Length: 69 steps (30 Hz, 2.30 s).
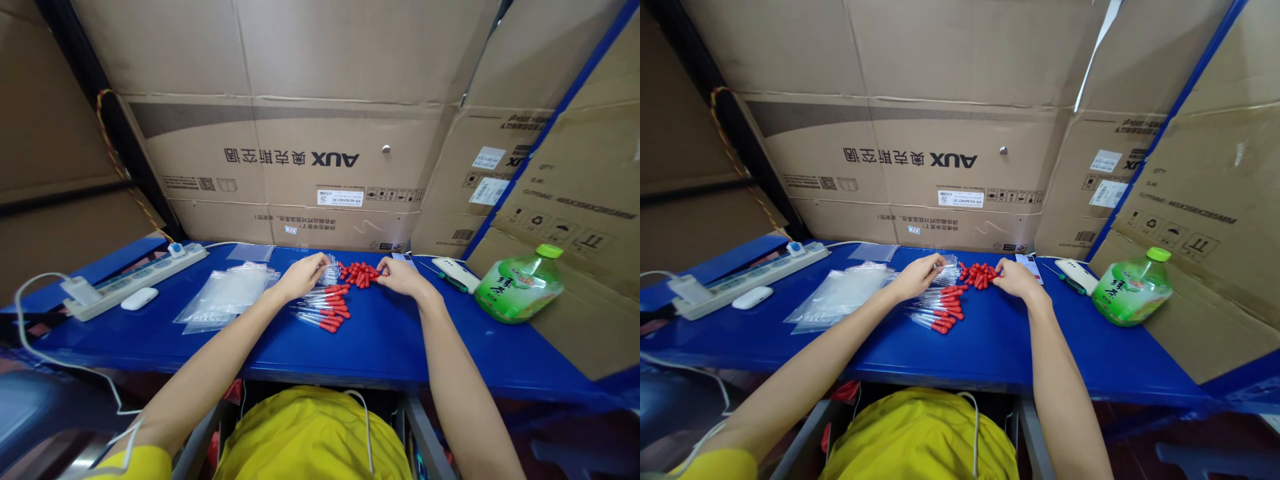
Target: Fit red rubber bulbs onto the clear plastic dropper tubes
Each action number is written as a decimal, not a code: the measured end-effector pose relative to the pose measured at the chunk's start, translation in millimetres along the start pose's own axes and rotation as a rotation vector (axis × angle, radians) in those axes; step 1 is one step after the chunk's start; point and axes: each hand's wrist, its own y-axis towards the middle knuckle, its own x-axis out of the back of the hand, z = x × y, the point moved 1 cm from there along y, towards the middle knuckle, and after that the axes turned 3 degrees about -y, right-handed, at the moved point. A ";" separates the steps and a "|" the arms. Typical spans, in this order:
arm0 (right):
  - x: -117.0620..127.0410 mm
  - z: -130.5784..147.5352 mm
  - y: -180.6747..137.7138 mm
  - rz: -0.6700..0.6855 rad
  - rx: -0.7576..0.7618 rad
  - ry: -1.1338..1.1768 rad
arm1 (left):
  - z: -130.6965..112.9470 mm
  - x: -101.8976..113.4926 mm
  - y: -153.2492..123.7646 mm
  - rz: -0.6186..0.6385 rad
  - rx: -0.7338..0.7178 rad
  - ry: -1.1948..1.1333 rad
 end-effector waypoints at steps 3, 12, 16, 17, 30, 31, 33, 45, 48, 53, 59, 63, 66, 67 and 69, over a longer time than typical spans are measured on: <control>3.2 1.6 -0.8 0.003 0.018 -0.033 | -2.2 -0.9 0.9 -0.003 0.009 -0.017; 5.4 -6.2 -2.1 0.018 0.006 -0.048 | -7.6 -2.7 1.3 -0.006 0.002 -0.048; 5.6 -8.4 -3.7 0.025 -0.003 -0.013 | -7.5 -3.8 1.0 0.012 0.024 -0.017; 5.9 -8.5 -4.1 0.023 -0.007 -0.009 | -7.6 -3.9 0.9 0.015 0.030 -0.005; 20.2 11.7 -2.7 -0.307 0.104 0.366 | -17.7 -0.5 -1.2 0.009 0.032 0.076; 20.1 18.2 -3.1 -0.329 0.148 0.454 | -19.0 0.1 -1.3 0.002 0.029 0.070; 17.7 32.5 -4.6 -0.340 0.231 0.612 | -21.4 1.3 -1.4 -0.020 0.020 0.048; -6.0 82.8 -16.4 -0.234 0.365 0.980 | -29.7 3.9 -1.8 -0.158 0.001 -0.134; -7.7 84.2 -16.4 -0.226 0.384 0.973 | -30.3 4.2 -1.8 -0.188 -0.025 -0.164; -12.0 85.4 -14.7 -0.245 0.376 1.016 | -29.9 4.0 -1.8 -0.227 -0.027 -0.180; -16.2 90.0 -15.5 -0.251 0.378 1.102 | -31.6 5.3 -1.5 -0.234 -0.059 -0.200; -15.8 92.2 -17.4 -0.289 0.343 1.087 | -32.7 6.9 -1.8 -0.267 -0.088 -0.241; -15.1 91.9 -17.8 -0.304 0.324 1.080 | -32.8 7.5 -1.9 -0.306 -0.129 -0.260; -15.1 91.7 -17.8 -0.308 0.323 1.081 | -32.9 7.7 -1.9 -0.318 -0.148 -0.261; -15.4 91.2 -17.5 -0.317 0.324 1.086 | -33.0 8.6 -1.7 -0.327 -0.181 -0.257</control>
